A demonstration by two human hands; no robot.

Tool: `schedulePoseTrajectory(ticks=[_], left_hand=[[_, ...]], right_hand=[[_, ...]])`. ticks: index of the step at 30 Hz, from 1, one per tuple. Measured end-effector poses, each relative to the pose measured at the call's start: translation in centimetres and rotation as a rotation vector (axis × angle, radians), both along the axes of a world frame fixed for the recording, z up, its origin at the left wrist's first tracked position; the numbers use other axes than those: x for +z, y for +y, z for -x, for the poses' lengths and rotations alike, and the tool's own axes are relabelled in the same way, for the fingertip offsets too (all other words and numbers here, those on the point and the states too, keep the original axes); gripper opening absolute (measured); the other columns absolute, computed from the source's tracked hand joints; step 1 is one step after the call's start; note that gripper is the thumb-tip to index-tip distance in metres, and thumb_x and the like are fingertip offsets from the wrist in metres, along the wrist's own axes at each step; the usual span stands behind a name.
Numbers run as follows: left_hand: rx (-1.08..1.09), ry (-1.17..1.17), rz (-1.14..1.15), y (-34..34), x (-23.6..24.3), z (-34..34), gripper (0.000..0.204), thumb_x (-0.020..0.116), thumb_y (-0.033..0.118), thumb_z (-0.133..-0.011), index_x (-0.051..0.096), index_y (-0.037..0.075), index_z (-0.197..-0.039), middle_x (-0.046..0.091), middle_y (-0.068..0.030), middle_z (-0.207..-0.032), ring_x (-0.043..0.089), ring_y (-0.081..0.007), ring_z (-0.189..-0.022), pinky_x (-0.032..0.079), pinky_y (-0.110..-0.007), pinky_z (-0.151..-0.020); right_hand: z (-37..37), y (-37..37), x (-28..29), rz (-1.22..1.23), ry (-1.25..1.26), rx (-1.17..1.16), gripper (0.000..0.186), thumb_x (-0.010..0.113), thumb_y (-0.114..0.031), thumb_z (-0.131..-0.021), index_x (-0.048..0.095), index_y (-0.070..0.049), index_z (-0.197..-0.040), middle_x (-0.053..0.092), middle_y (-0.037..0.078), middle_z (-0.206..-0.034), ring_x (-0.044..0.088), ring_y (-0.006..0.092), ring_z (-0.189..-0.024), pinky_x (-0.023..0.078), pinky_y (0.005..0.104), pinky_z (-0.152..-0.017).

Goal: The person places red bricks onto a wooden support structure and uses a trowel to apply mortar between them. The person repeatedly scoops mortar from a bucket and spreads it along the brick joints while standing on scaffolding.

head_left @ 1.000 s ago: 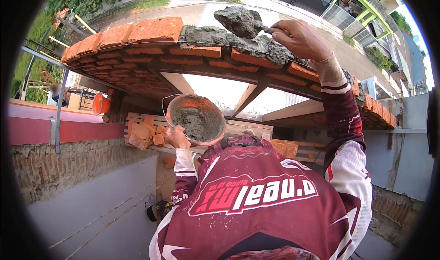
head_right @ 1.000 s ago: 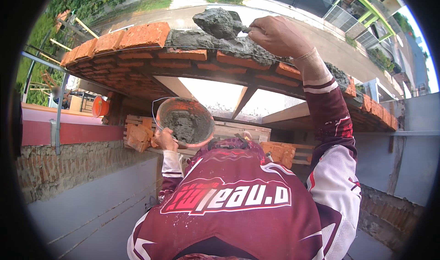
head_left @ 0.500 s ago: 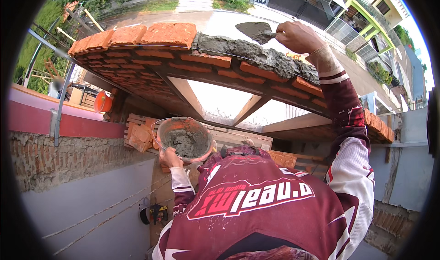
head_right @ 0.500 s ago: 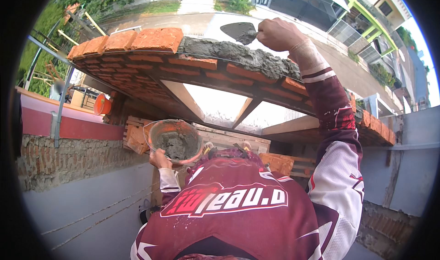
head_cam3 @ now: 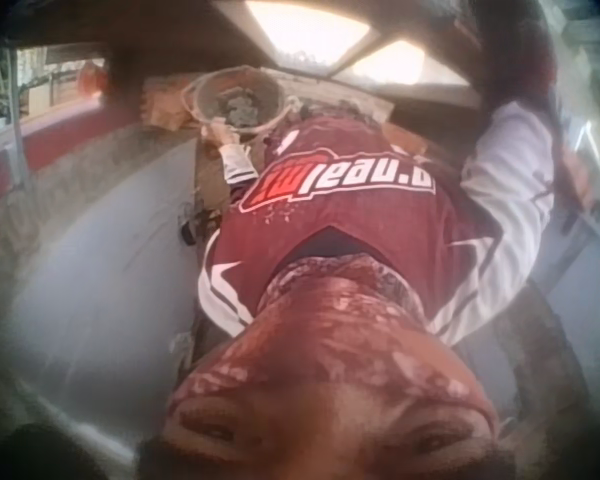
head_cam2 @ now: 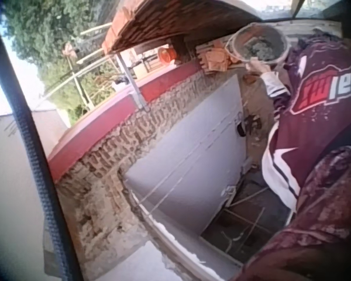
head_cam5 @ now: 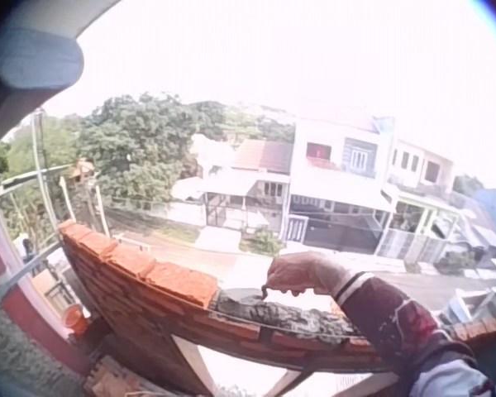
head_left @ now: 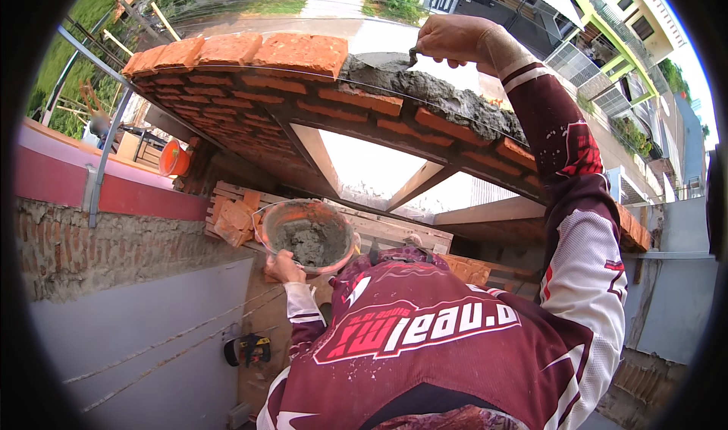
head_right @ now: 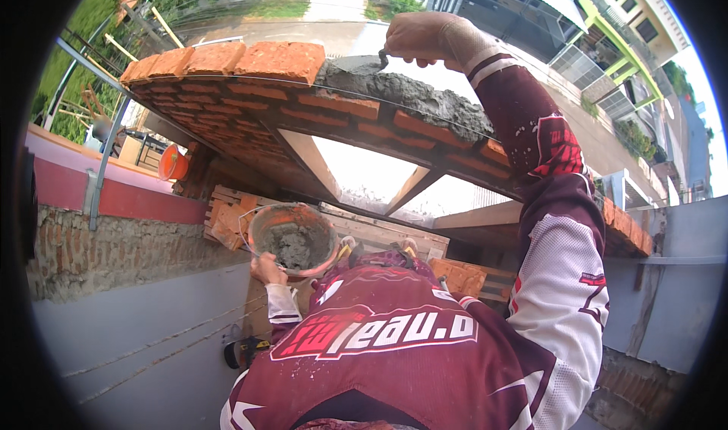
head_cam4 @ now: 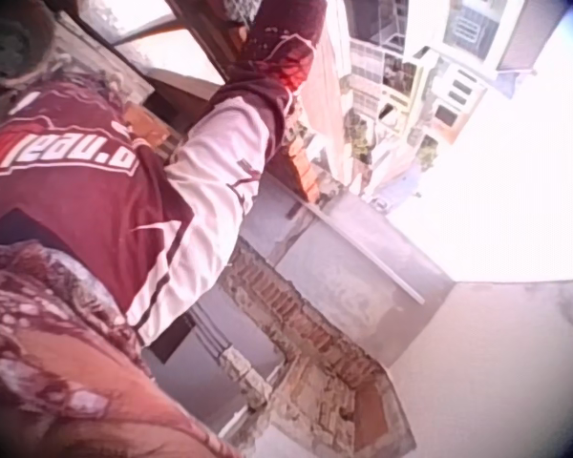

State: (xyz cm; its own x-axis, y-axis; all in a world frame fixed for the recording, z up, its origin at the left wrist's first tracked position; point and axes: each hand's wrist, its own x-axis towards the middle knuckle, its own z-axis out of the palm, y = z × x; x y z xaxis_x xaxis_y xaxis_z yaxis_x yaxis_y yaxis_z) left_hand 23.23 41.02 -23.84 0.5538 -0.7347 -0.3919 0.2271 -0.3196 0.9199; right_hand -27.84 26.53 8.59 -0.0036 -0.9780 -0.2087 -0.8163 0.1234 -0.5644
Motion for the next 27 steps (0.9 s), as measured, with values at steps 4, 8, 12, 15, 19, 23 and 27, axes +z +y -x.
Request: schedulePoseTrajectory(ticks=[4,8,12,15,19,23,27], left_hand=[[0.02,-0.007,-0.029,-0.2,0.9,0.9,0.045,0.053,-0.004,-0.063,0.067,-0.005,-0.106,0.062,-0.0045,-0.087,0.055,-0.0177,-0.057,0.039,-0.032,-0.041],[0.022,0.0,-0.028,-0.2,1.0,0.8,0.041,0.053,-0.003,-0.064,0.067,-0.004,-0.103,0.061,-0.0041,-0.085,0.054,-0.0178,-0.056,0.037,-0.032,-0.039],[-0.022,-0.025,-0.095,-0.1,1.1,1.0,0.03,0.055,-0.001,-0.063,0.063,-0.005,-0.091,0.06,-0.0051,-0.082,0.056,-0.0202,-0.06,0.041,-0.034,-0.047],[0.01,-0.053,-0.061,-0.2,1.5,2.0,0.025,0.056,0.001,-0.062,0.062,-0.005,-0.086,0.06,-0.0064,-0.081,0.055,-0.0209,-0.058,0.041,-0.033,-0.048],[-0.029,-0.093,-0.099,-0.2,1.7,2.4,0.027,0.056,0.001,-0.062,0.062,-0.005,-0.088,0.06,-0.0083,-0.084,0.054,-0.0219,-0.055,0.039,-0.034,-0.044],[-0.032,-0.048,-0.118,-0.3,0.4,2.1,0.027,0.056,0.001,-0.062,0.062,-0.005,-0.088,0.061,-0.0097,-0.086,0.054,-0.0234,-0.055,0.038,-0.036,-0.042],[-0.06,-0.071,-0.13,-0.3,-0.6,2.3,0.027,0.056,0.001,-0.063,0.062,-0.004,-0.088,0.061,-0.0098,-0.086,0.055,-0.0242,-0.057,0.04,-0.036,-0.043]], right_hand=[[-1.4,-1.7,0.6,-0.109,0.241,0.063,0.029,0.051,-0.024,-0.094,0.069,-0.004,-0.082,0.064,0.005,-0.065,0.061,0.015,-0.054,0.047,0.0357,-0.047],[-2.0,0.0,3.8,-0.308,0.617,0.066,0.032,0.05,-0.024,-0.094,0.066,0.001,-0.082,0.061,0.008,-0.063,0.062,0.0191,-0.051,0.05,0.0368,-0.045],[-0.8,3.7,4.9,-0.317,0.622,0.1,0.036,0.05,-0.028,-0.096,0.068,0.002,-0.088,0.063,0.01,-0.066,0.063,0.021,-0.054,0.054,0.0383,-0.049],[0.6,5.6,4.9,-0.303,0.642,0.088,0.036,0.05,-0.028,-0.096,0.068,0.002,-0.085,0.064,0.012,-0.068,0.063,0.0221,-0.054,0.053,0.0385,-0.049],[2.1,8.9,5.1,-0.332,0.641,0.003,0.037,0.049,-0.027,-0.095,0.067,0.002,-0.08,0.063,0.014,-0.066,0.063,0.0228,-0.051,0.053,0.038,-0.047],[3.3,12.3,5.4,-0.345,0.63,0.018,0.037,0.047,-0.024,-0.094,0.066,0.0,-0.073,0.062,0.012,-0.058,0.064,0.0214,-0.048,0.052,0.038,-0.045],[5.3,15.9,5.3,-0.388,0.627,-0.056,0.036,0.048,-0.024,-0.093,0.067,-0.001,-0.073,0.064,0.012,-0.06,0.065,0.0234,-0.052,0.053,0.0398,-0.052]])
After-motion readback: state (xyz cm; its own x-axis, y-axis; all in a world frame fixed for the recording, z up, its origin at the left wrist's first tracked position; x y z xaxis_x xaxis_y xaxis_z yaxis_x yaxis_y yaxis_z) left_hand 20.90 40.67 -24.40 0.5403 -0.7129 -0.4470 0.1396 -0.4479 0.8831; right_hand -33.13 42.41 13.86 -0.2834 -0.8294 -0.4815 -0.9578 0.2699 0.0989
